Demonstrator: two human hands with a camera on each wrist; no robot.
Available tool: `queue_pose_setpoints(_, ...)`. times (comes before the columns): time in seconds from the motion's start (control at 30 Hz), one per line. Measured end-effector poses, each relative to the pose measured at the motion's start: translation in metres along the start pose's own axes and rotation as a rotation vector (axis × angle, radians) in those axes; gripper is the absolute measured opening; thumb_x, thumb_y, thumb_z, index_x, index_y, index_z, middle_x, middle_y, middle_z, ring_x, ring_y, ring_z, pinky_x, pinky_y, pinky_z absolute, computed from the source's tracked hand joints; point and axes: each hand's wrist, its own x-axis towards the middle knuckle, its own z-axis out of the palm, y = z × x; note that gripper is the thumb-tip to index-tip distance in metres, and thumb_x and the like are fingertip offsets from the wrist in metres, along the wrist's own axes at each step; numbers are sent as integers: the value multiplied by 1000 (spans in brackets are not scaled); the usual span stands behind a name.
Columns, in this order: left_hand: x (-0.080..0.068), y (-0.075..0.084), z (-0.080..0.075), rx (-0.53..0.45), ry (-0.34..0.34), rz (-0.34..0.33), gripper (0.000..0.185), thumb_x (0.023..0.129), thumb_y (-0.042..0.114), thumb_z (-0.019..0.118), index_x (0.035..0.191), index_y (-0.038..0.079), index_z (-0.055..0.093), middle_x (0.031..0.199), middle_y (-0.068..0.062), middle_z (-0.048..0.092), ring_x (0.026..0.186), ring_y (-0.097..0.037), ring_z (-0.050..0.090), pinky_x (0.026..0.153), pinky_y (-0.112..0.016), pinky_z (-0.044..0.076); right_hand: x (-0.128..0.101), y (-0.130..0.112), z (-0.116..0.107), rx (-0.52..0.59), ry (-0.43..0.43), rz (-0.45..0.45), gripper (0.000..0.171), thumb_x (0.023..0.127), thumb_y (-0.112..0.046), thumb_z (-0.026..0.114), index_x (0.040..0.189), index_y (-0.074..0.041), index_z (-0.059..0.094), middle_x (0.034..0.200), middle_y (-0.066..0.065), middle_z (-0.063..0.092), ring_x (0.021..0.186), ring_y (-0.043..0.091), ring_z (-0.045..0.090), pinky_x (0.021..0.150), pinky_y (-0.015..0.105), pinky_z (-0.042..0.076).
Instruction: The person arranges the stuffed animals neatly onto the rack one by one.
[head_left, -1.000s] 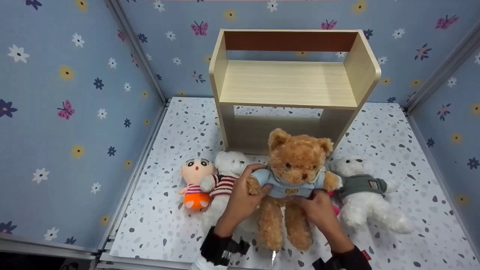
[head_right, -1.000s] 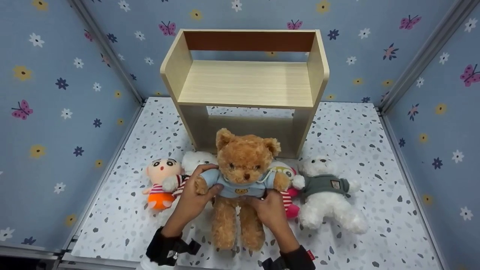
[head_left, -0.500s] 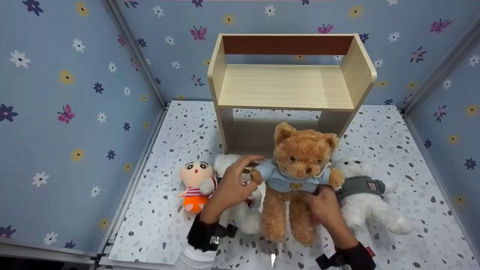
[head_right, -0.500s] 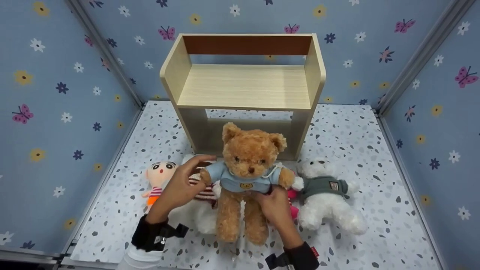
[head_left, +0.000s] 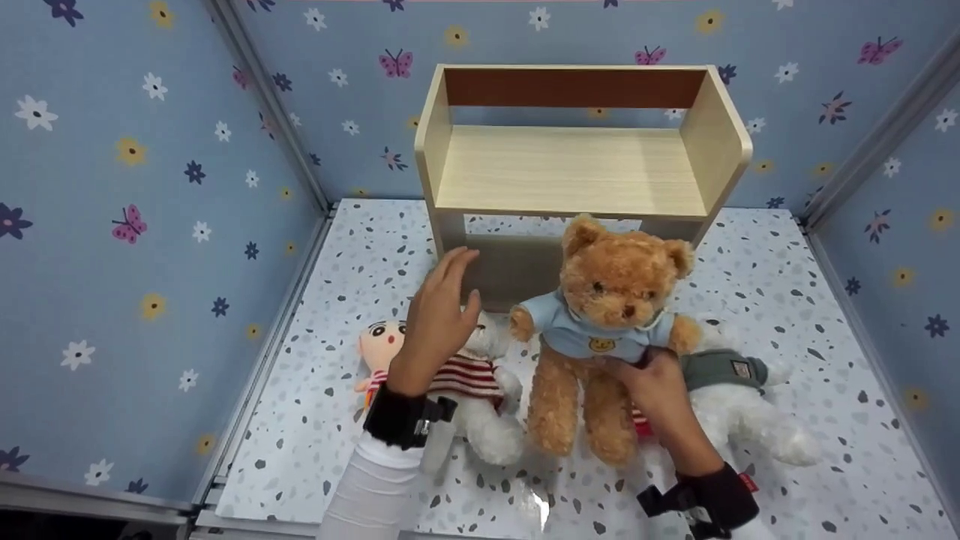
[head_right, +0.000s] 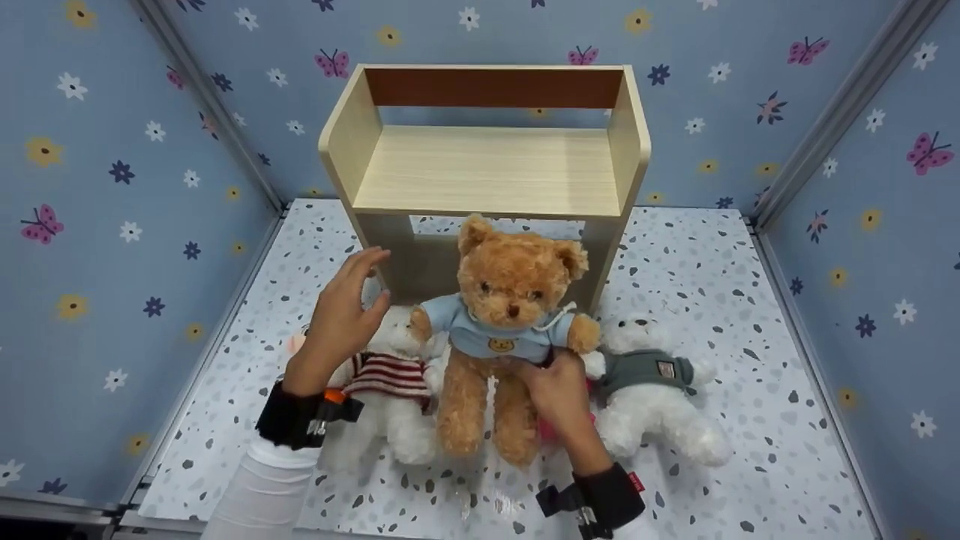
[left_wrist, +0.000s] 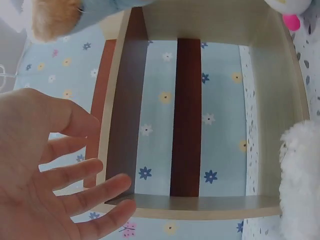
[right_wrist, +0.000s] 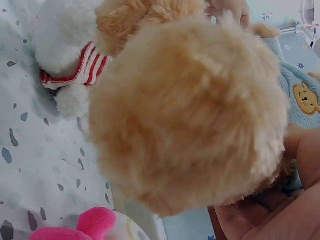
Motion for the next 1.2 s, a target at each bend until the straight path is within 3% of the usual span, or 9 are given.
queue_pose_setpoints(0.13,13,-5,2,24,7,-6,54,94,16,55,146,17,40,156,-4,32,133,-28,44,89,-43,49,3,-12,-4,-9,5,-11,51,77,-35,80,116,-9,61,103,5,67,81,14,64,68,30,53)
queue_pose_setpoints(0.27,22,-9,5,60,29,-12,58,93,13,53,148,16,36,161,-2,21,125,-29,47,68,-37,47,9,-22,-8,6,5,-53,51,78,-34,79,118,-8,60,105,5,67,85,13,65,71,29,54)
queue_pose_setpoints(0.4,28,-9,9,79,40,-18,64,93,13,53,152,18,29,162,-4,14,123,-32,48,60,-32,41,15,-33,-10,13,24,-84,49,80,-31,78,119,-7,60,109,4,67,91,13,66,75,28,55)
queue_pose_setpoints(0.83,50,-1,10,211,-13,-156,80,89,21,61,155,28,16,162,0,14,112,-29,50,69,-38,46,35,-65,-15,78,71,-189,53,81,-22,77,126,-7,54,119,3,62,103,12,63,82,22,53)
queue_pose_setpoints(1.0,55,-3,11,276,-3,-164,79,87,23,64,154,28,22,159,1,18,105,-27,52,69,-39,48,40,-74,-15,108,51,-241,53,82,-18,77,128,-7,53,122,6,62,107,13,62,84,22,53)
queue_pose_setpoints(1.2,57,-5,13,284,23,-140,78,86,23,66,152,28,26,157,1,21,97,-25,53,64,-39,47,48,-87,-15,201,39,-302,56,79,-9,78,129,-6,52,125,11,60,109,19,62,86,26,54)
